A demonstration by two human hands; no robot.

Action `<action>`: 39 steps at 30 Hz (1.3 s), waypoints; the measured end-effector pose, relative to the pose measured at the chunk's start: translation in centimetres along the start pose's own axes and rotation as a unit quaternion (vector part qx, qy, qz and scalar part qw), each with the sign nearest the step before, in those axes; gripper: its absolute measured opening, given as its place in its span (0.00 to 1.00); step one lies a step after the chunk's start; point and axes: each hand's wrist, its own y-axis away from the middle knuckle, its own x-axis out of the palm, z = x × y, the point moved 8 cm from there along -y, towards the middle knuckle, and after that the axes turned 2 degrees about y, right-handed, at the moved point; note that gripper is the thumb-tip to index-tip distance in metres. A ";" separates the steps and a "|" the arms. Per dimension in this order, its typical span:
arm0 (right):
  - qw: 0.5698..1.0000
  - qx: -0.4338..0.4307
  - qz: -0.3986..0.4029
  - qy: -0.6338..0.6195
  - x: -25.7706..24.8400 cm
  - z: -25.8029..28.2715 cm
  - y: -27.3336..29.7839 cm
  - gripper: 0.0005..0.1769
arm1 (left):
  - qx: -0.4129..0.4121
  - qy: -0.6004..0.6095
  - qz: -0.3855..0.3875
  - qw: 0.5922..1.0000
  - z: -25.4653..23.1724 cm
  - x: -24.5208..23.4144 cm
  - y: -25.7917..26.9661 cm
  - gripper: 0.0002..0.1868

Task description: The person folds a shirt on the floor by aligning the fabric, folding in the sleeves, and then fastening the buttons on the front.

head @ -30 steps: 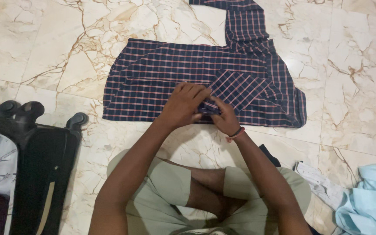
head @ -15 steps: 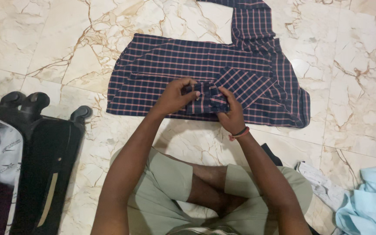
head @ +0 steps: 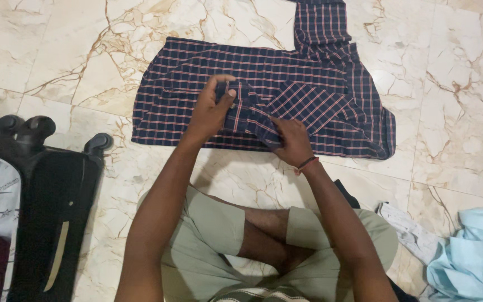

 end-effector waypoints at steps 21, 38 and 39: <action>0.958 0.046 -0.221 0.178 -7.2 -7.6 3.2 0.16 | 0.154 0.443 -0.013 0.883 -5.1 -10.6 1.7 0.21; 0.984 0.001 -0.064 0.169 -2.5 -5.3 3.6 0.24 | 0.091 0.323 -0.181 0.925 1.2 -17.4 0.2 0.17; 0.984 0.001 -0.064 0.168 -2.5 -5.8 3.8 0.24 | 0.071 0.294 -0.188 0.935 1.6 -17.3 0.1 0.17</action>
